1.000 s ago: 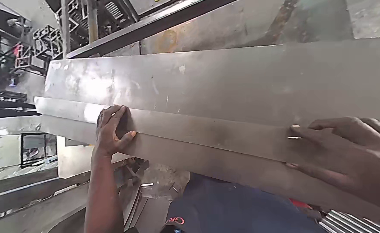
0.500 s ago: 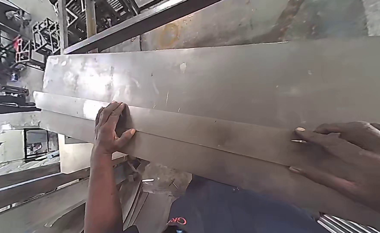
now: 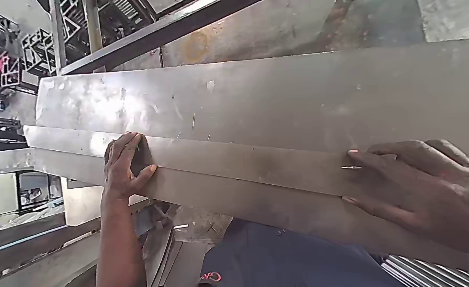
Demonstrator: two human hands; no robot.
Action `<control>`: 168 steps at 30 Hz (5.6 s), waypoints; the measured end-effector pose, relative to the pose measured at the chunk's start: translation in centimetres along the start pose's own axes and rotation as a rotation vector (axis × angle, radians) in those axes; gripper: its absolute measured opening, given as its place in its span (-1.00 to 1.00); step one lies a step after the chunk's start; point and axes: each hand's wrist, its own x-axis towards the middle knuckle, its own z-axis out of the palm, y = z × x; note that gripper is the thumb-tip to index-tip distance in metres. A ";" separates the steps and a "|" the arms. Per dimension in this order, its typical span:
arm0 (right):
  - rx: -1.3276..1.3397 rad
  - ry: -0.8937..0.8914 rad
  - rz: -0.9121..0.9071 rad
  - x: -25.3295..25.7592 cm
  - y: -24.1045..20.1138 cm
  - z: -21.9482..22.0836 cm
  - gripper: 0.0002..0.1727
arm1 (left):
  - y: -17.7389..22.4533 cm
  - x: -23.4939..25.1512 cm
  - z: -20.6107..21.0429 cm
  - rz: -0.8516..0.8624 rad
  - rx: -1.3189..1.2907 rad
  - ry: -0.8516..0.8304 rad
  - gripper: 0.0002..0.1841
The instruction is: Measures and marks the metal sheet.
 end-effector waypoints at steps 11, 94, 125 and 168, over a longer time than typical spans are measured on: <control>0.056 -0.027 0.037 0.1 -0.1 -0.3 -0.12 | 0.4 0.1 0.0 -0.010 0.003 0.007 0.02; -0.034 -0.545 -0.472 15.7 -2.9 -8.3 -0.81 | 16.5 4.4 -1.3 -0.728 0.184 -0.229 0.14; -0.152 -0.585 -0.778 28.7 -14.2 -0.8 -0.80 | 17.2 5.5 0.3 -0.841 0.079 -0.300 0.49; -0.115 -0.035 0.199 -7.7 -9.4 1.5 -0.03 | 3.5 -6.3 0.8 0.222 0.110 0.122 -0.32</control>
